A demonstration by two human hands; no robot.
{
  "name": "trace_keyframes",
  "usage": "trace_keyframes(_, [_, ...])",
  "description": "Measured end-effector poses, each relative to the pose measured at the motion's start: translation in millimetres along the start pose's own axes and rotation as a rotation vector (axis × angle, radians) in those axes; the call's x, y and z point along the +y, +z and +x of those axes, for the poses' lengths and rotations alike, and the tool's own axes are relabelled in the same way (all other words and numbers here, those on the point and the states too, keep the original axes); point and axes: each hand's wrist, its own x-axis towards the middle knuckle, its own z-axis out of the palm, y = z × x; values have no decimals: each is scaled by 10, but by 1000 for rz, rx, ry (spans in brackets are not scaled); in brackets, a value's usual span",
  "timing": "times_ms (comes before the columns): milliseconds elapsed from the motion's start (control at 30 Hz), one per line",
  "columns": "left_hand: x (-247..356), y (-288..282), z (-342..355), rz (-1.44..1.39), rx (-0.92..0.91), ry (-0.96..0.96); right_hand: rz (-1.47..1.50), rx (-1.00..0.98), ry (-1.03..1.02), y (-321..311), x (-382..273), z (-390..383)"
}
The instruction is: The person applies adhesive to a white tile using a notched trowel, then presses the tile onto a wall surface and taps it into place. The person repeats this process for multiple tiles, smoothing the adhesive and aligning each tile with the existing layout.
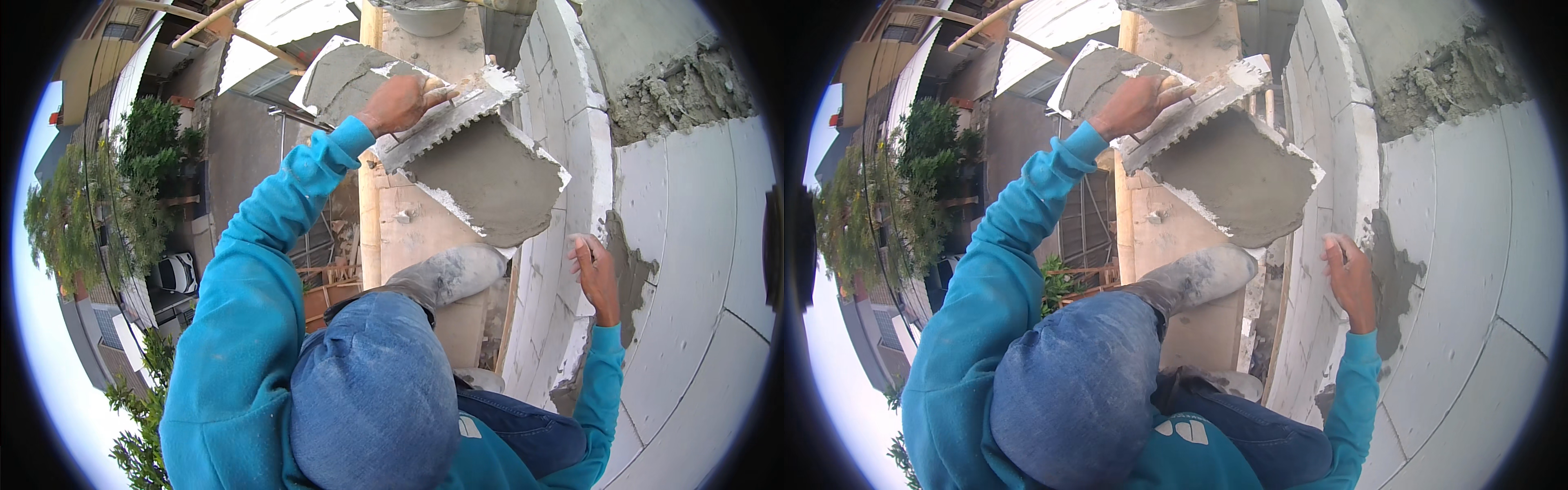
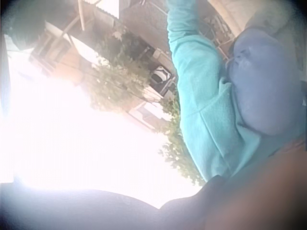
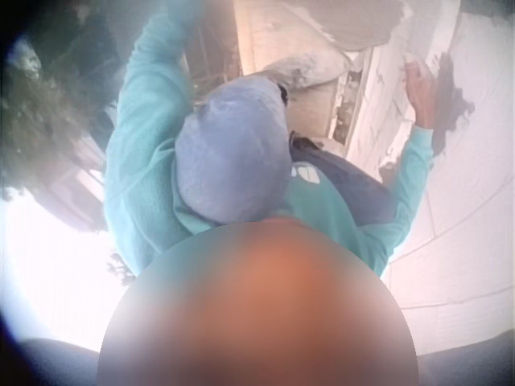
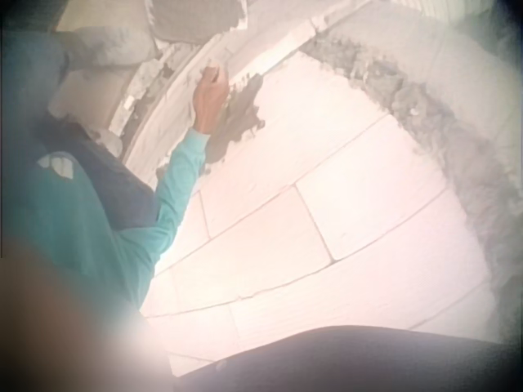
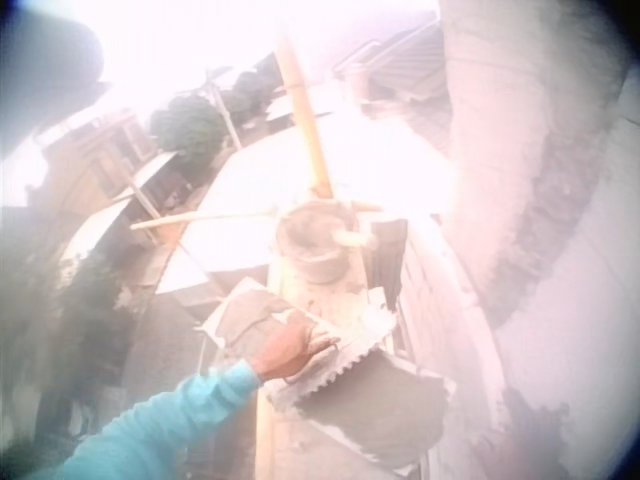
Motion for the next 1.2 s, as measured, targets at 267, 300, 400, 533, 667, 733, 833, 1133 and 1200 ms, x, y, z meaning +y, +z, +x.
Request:
trace_keyframes(267, [-313, -611, -810, -689, 338, -619, -45, 67, 30, -84, 110, -138])
trace_keyframes(300, [-393, -633, -864, -721, 361, -647, -37, 67, 38, -72, 137, -146])
trace_keyframes(400, [-468, -640, -975, -788, 333, -600, -37, 46, 18, -33, 160, -116])
trace_keyframes(533, [-190, -517, -1021, -1266, 107, -547, -27, 16, 12, -22, 77, -105])
trace_keyframes(667, [389, -178, -843, -1691, -236, -357, -14, 41, -12, -45, 81, -103])
trace_keyframes(733, [672, 53, -722, -1986, -486, -289, -27, 52, -23, -60, 95, -118])
trace_keyframes(833, [1331, 237, -657, -1764, -521, -237, -42, 68, 24, -100, 43, -214])
trace_keyframes(1133, [2296, 886, -918, -683, -163, 120, -85, 183, -40, -228, 340, -345])
trace_keyframes(1200, [2301, 919, -949, -603, -143, 116, -124, 204, -17, -223, 319, -331])
